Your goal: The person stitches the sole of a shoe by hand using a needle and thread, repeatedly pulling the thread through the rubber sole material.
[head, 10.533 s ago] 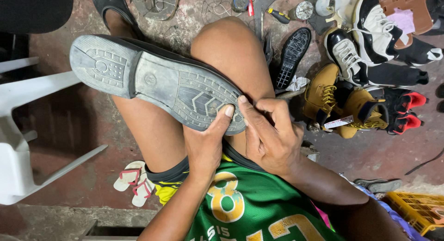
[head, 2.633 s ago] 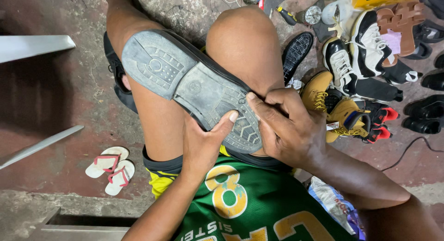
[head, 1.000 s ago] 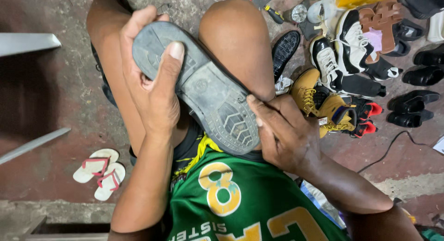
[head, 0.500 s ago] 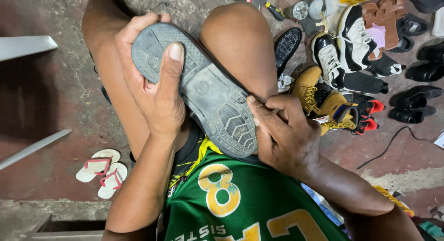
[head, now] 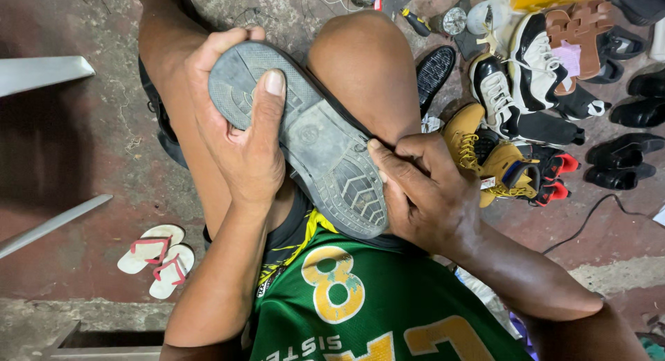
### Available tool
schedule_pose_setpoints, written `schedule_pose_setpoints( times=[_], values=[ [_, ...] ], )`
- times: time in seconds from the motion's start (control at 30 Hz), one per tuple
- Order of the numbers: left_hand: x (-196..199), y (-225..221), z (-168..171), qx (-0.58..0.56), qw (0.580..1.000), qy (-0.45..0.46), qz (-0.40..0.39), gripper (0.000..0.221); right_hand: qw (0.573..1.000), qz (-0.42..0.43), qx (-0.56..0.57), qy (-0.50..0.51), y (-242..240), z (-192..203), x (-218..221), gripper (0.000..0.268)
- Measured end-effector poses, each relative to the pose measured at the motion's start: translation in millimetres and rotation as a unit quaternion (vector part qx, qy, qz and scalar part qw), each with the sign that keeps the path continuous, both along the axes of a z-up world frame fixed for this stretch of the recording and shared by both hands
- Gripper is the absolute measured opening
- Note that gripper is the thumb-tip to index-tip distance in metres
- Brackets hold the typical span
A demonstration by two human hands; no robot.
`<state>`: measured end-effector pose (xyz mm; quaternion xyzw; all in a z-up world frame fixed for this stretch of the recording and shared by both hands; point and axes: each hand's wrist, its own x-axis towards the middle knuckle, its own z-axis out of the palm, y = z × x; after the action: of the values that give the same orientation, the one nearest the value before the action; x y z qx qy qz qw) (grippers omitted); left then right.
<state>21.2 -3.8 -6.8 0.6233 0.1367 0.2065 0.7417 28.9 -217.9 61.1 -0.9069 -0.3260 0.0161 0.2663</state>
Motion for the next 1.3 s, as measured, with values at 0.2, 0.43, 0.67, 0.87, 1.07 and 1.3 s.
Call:
schedule_pose_setpoints(
  times=[0.2,0.43,0.67,0.87,1.07,1.3],
  values=[
    [-3,1,-4,0.069,0.998,-0.002,0.012,0.035,1.0,0.008,0.001,-0.016,2,1,2,0.028],
    [-3,2,-4,0.112,0.993,0.003,0.023,0.036,1.0,0.024,-0.01,-0.004,3,0,7,0.03],
    [-1,-2,-2,0.013,1.0,-0.009,0.017,0.035,1.0,0.025,-0.006,0.001,4,0,8,0.03],
    [-8,-7,3,-0.025,0.999,-0.017,0.02,0.032,0.999,0.004,-0.021,0.024,-4,12,0,0.033],
    [-21,-15,6,-0.025,0.999,-0.022,0.025,0.031,1.0,0.002,-0.013,0.015,-13,11,-8,0.032],
    [-16,-16,-6,-0.042,0.998,-0.033,0.025,0.029,0.999,0.034,-0.021,-0.028,-8,5,1,0.027]
  ],
)
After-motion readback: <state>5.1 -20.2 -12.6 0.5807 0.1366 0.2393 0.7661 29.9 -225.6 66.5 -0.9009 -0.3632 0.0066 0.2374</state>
